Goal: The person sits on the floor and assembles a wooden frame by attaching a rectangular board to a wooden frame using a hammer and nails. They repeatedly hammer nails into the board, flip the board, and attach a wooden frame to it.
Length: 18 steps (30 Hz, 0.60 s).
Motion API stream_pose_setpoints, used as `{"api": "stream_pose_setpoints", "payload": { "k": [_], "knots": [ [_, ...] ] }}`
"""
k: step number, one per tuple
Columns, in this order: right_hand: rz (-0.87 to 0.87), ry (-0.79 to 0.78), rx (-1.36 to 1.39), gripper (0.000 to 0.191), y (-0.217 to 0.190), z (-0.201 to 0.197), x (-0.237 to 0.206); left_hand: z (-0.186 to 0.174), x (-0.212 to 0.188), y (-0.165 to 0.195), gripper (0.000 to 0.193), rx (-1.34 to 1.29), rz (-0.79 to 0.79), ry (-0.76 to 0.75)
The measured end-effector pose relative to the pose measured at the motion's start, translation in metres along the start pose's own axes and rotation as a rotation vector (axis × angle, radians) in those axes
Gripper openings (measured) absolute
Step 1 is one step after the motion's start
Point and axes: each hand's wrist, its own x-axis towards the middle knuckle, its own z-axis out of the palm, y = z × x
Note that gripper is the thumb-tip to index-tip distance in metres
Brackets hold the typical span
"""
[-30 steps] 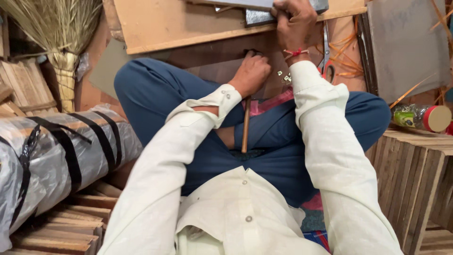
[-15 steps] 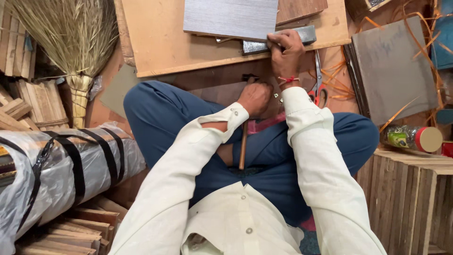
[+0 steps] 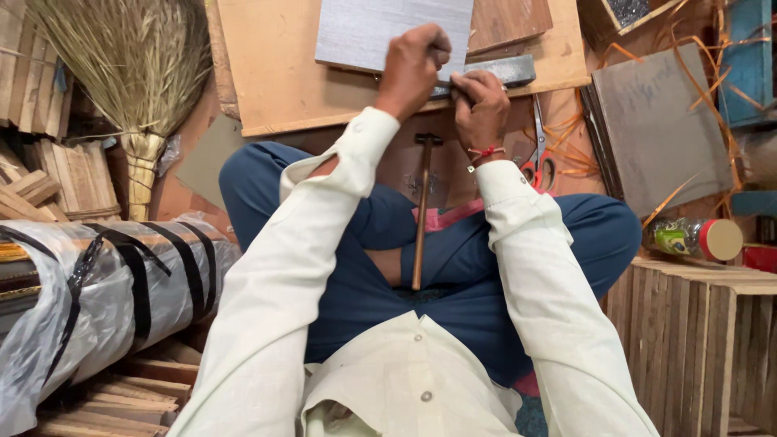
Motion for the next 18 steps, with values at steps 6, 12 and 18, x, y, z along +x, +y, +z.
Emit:
{"api": "stream_pose_setpoints", "payload": {
  "k": [6,12,18],
  "knots": [
    [0.122,0.165,0.056,0.023,0.006,-0.005,-0.035,0.033,0.0,-0.028,0.015,0.172,0.115,0.003],
    [0.697,-0.27,0.215,0.047,-0.035,0.016,-0.137,0.039,-0.004,-0.033,0.013,0.22,0.046,0.005],
    [1.041,-0.239,0.332,0.063,-0.053,0.014,-0.156,0.038,-0.002,-0.028,0.01,0.244,0.073,0.013]
  ]
}}
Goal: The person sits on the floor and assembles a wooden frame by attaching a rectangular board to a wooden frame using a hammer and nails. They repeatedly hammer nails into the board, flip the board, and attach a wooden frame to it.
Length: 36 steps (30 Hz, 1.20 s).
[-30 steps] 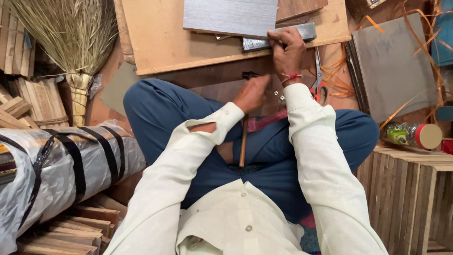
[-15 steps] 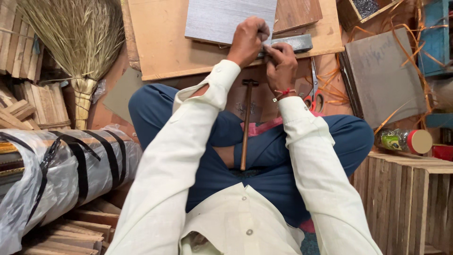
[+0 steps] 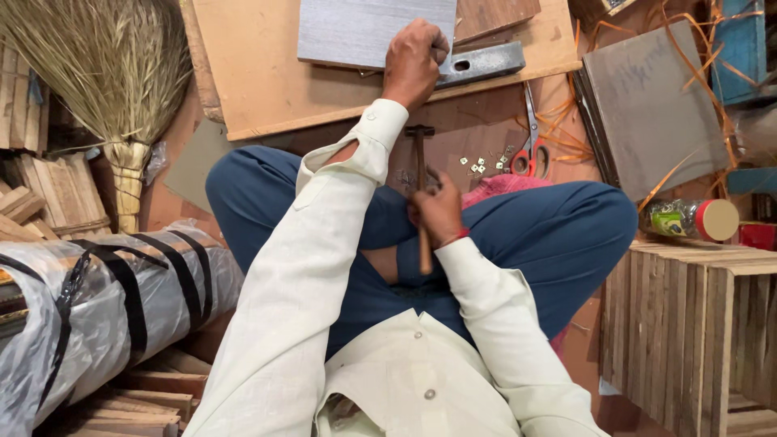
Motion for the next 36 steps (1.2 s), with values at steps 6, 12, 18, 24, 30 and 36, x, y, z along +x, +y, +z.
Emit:
{"api": "stream_pose_setpoints", "payload": {
  "k": [6,12,18,24,30,36],
  "knots": [
    [0.376,-0.303,0.842,0.024,-0.005,-0.025,-0.006,0.003,0.001,0.001,0.011,0.028,-0.019,0.005],
    [-0.076,0.016,0.595,0.031,-0.031,-0.032,-0.062,0.002,0.0,0.0,0.009,0.014,-0.023,-0.008],
    [-0.124,0.052,0.402,0.027,-0.064,-0.062,-0.063,0.004,0.007,-0.003,0.009,-0.031,-0.083,-0.044],
    [-0.327,0.218,0.003,0.026,-0.073,-0.065,-0.037,0.011,0.009,-0.001,0.01,0.069,-0.136,-0.024],
    [-0.413,0.3,-0.208,0.031,-0.064,-0.066,-0.03,0.013,0.007,-0.003,0.008,0.07,-0.143,-0.033],
    [-0.479,0.331,-0.142,0.033,-0.058,-0.063,-0.028,0.014,0.008,-0.005,0.009,0.09,-0.141,0.004]
  ]
}}
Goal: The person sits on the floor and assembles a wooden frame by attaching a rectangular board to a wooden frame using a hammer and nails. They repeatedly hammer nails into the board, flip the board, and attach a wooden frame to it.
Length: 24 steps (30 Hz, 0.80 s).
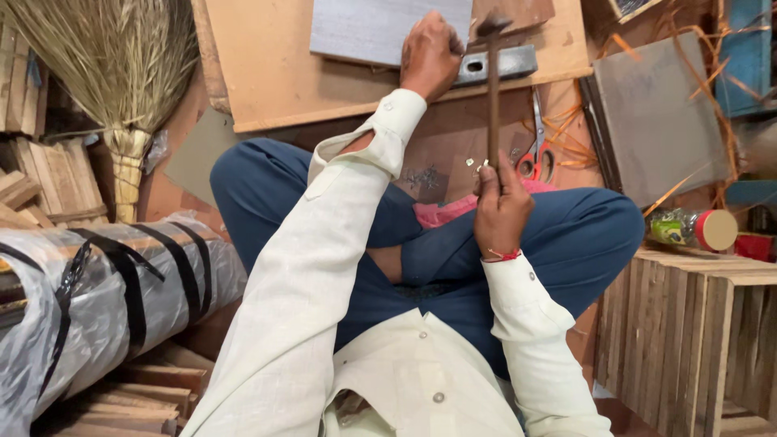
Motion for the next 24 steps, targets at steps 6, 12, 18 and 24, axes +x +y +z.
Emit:
{"api": "stream_pose_setpoints", "payload": {
  "k": [6,12,18,24],
  "knots": [
    [0.102,-0.08,0.0,0.027,-0.013,-0.004,0.003,0.001,0.002,0.001,0.008,-0.039,0.017,0.007],
    [-0.17,0.076,0.089,0.031,-0.025,-0.012,-0.006,-0.006,0.003,-0.014,0.017,-0.238,0.02,-0.015],
    [-0.026,-0.054,-0.171,0.025,-0.025,-0.002,0.002,0.0,0.004,-0.011,0.025,-0.165,0.08,0.098],
    [-0.134,0.059,0.007,0.026,-0.021,-0.001,-0.003,-0.005,0.0,-0.007,0.029,-0.229,0.095,0.092]
  ]
}}
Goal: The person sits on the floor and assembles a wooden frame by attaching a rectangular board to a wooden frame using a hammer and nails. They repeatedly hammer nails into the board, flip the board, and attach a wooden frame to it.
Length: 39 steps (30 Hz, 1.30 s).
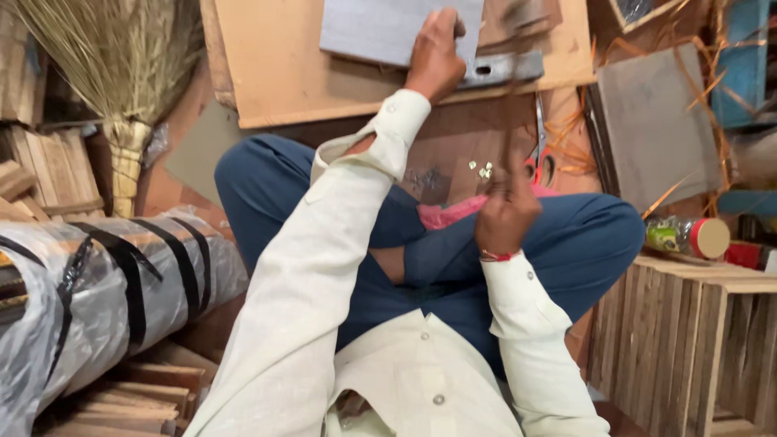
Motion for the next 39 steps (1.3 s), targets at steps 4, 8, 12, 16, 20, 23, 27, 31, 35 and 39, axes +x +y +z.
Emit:
{"api": "stream_pose_setpoints", "payload": {
  "k": [4,8,12,16,20,23,27,31,35,39],
  "knots": [
    [0.102,-0.067,-0.063,0.023,0.002,0.002,0.005,0.002,0.001,0.003,0.029,0.041,-0.024,0.016],
    [-0.094,0.066,-0.019,0.03,0.0,0.003,0.001,0.002,0.001,-0.001,0.03,0.047,0.019,0.006],
    [0.116,-0.107,-0.114,0.017,0.007,0.005,0.003,0.004,0.004,-0.003,0.029,0.056,-0.02,-0.004],
    [-0.017,-0.083,-0.244,0.017,0.021,0.005,0.002,0.006,-0.003,0.0,0.03,0.049,0.005,0.004],
    [0.276,-0.159,0.242,0.019,0.029,-0.001,0.012,-0.006,-0.004,0.009,0.03,0.093,-0.011,-0.058],
    [0.465,-0.104,0.504,0.023,0.027,-0.023,-0.006,-0.023,-0.02,0.01,0.033,0.041,0.185,-0.125],
    [0.813,-0.252,0.839,0.029,0.034,-0.038,-0.034,-0.029,-0.028,0.014,0.026,0.171,0.351,-0.125],
    [1.156,-0.426,1.26,0.032,0.057,-0.016,-0.053,-0.027,-0.034,0.026,0.016,0.258,0.321,-0.168],
    [1.263,-0.466,1.536,0.026,0.081,0.029,-0.055,-0.011,-0.067,0.039,0.017,0.343,0.413,-0.274],
    [1.041,-0.375,1.144,0.026,0.082,0.051,-0.068,0.039,-0.116,0.047,0.015,0.15,0.249,-0.652]
  ]
}}
